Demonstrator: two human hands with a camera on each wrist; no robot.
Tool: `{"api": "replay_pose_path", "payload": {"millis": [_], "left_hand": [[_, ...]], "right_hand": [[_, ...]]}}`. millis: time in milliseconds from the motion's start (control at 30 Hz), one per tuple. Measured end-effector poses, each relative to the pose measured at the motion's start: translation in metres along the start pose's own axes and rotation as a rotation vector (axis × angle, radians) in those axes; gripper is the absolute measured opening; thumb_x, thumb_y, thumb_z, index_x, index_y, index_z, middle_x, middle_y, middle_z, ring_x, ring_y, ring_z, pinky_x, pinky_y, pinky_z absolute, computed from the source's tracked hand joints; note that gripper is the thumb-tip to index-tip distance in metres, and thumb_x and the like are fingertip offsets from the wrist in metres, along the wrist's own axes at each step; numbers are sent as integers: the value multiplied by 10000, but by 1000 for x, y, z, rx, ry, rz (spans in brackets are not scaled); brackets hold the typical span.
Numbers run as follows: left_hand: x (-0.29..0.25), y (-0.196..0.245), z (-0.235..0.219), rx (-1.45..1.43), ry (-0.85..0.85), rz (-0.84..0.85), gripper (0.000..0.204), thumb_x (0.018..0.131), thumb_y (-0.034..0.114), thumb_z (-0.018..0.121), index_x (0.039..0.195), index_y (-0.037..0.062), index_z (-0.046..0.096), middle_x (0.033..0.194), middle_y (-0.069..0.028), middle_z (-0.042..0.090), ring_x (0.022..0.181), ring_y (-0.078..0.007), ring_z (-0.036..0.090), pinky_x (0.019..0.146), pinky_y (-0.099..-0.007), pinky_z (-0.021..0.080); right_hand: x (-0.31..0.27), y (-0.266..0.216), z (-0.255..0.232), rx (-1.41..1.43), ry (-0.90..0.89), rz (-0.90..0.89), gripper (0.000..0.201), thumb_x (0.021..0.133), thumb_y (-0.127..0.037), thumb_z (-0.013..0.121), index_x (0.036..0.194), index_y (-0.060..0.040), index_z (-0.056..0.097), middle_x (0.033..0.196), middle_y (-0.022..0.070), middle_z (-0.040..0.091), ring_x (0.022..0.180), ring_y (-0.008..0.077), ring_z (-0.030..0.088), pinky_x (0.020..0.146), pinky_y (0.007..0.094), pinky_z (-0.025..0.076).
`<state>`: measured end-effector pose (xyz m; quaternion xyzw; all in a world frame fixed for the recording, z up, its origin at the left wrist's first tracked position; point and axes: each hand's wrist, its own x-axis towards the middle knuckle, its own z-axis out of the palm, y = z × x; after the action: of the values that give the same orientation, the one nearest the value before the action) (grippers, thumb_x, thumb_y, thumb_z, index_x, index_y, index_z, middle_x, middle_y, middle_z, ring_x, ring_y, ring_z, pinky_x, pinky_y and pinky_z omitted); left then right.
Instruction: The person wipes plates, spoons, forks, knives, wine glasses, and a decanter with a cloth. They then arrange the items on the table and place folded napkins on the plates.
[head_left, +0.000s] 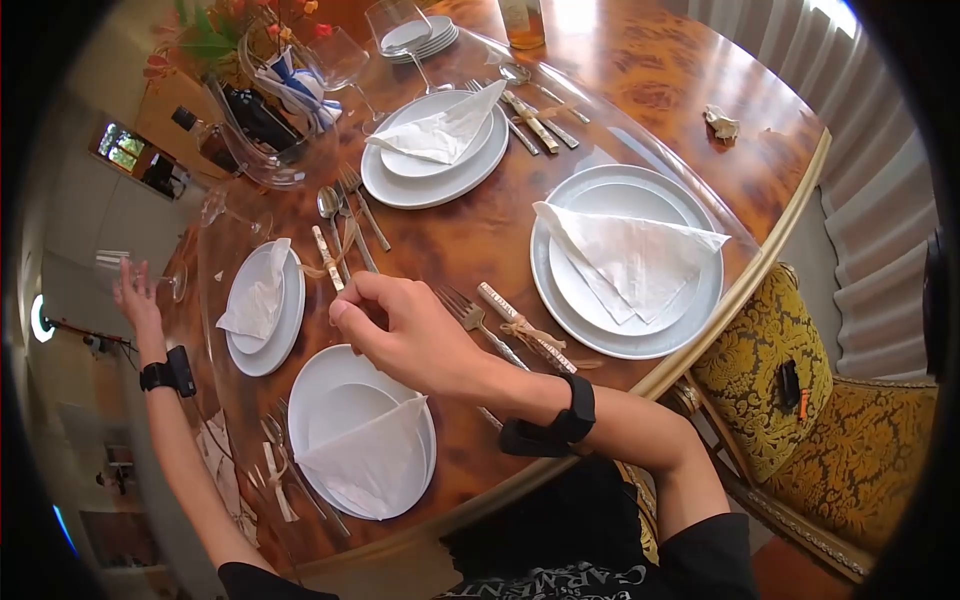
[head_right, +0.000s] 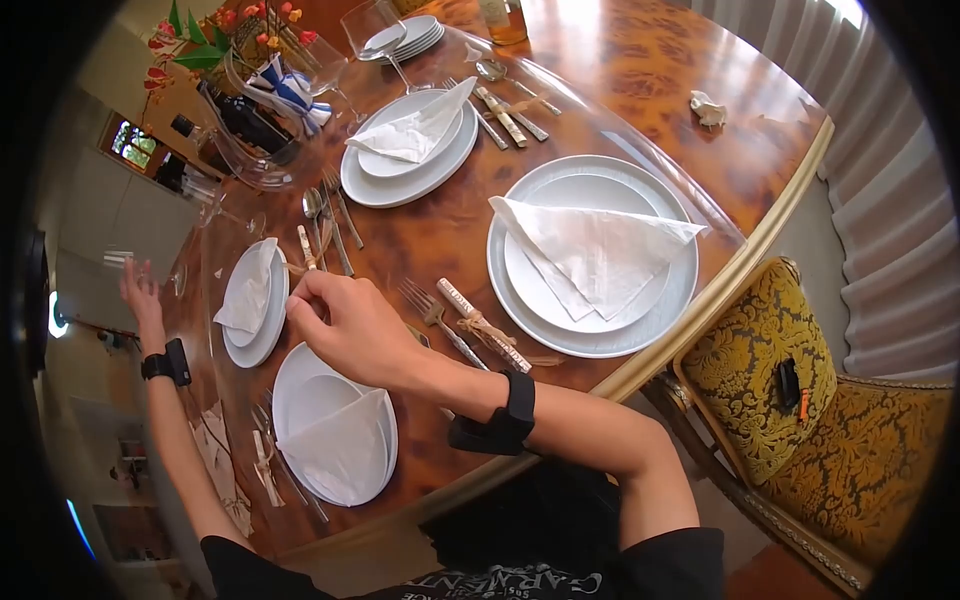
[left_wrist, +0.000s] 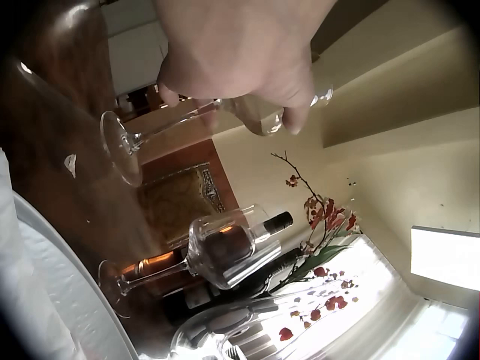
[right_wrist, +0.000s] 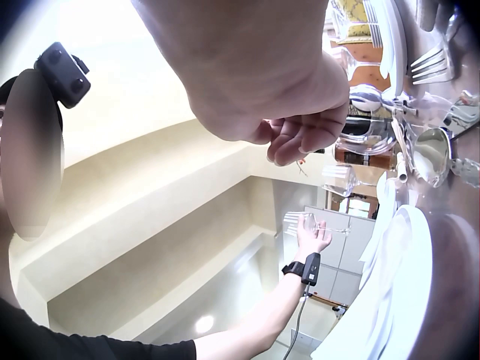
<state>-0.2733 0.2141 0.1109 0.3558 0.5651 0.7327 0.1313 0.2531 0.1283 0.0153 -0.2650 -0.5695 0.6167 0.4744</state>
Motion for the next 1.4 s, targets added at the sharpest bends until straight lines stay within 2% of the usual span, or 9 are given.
{"api": "replay_pose_path", "payload": {"millis": [233, 433, 633, 833, 967, 1100, 1167, 1267, 1400], "left_hand": [[-35, 135, -117, 7, -61, 267, 540, 914, 380, 636, 1317, 78, 442, 1203, -130, 608, 1005, -237, 608, 928, -385, 399], [-143, 236, -212, 85, -149, 428, 466, 961, 433, 525, 1202, 34, 523, 1086, -174, 641, 837, -221, 568, 807, -355, 433], [-276, 238, -250, 150, 69, 374, 438, 969, 462, 500, 1108, 46, 510, 1021, -184, 627, 675, -175, 470, 662, -293, 382], [-332, 206, -282, 48, 121, 127, 504, 977, 521, 444, 1136, 46, 497, 960, -162, 632, 570, -147, 442, 568, -269, 368], [-353, 184, -283, -79, 152, -41, 580, 958, 589, 417, 1152, 46, 487, 894, -170, 620, 491, -130, 386, 521, -255, 316], [-368, 180, -280, -109, 159, -127, 616, 949, 623, 390, 1181, 59, 466, 860, -172, 612, 460, -118, 350, 498, -252, 291], [-375, 182, -278, -169, 198, -196, 662, 958, 637, 336, 1239, 47, 440, 797, -163, 604, 407, -108, 317, 428, -251, 261], [-384, 181, -285, -207, 103, -258, 707, 948, 676, 285, 1272, 59, 405, 756, -160, 591, 388, -109, 291, 419, -253, 254], [-388, 167, -288, -192, 67, -351, 762, 929, 724, 256, 1291, 67, 388, 729, -162, 576, 369, -109, 261, 411, -252, 250]], "right_hand": [[4, 4, 4, 72, -29, 4, 238, 958, -226, 563, 922, 1, 628, 670, -12, 570, 552, 42, 520, 493, 190, 387], [4, 6, 0, -7, -37, -15, 239, 987, -265, 551, 954, -39, 621, 683, -40, 527, 538, 28, 449, 484, 190, 321], [2, -31, 53, -306, -178, -110, 253, 989, -260, 550, 916, -27, 614, 666, -36, 528, 545, 33, 463, 487, 198, 352], [12, -71, 184, -827, -906, -158, 312, 931, -273, 547, 987, 10, 664, 805, 136, 681, 683, 216, 660, 638, 349, 516], [60, -1, 295, -1109, -1322, -531, 348, 880, -253, 586, 1174, -73, 639, 1048, 159, 680, 990, 321, 640, 838, 411, 515], [66, 60, 382, -1145, -1220, -358, 497, 823, -235, 625, 1291, -78, 562, 1186, 154, 636, 1110, 348, 595, 877, 423, 525], [76, 105, 420, -1130, -1182, -652, 547, 797, -263, 654, 1314, -120, 549, 1179, 156, 634, 1113, 338, 602, 865, 433, 528], [58, 114, 439, -1304, -1263, -639, 490, 763, -321, 693, 1235, -205, 625, 1169, 131, 641, 1078, 312, 622, 845, 434, 528], [64, 145, 439, -1252, -1146, -773, 344, 811, -270, 634, 1086, -67, 674, 950, 179, 669, 959, 330, 652, 759, 442, 521]]}}
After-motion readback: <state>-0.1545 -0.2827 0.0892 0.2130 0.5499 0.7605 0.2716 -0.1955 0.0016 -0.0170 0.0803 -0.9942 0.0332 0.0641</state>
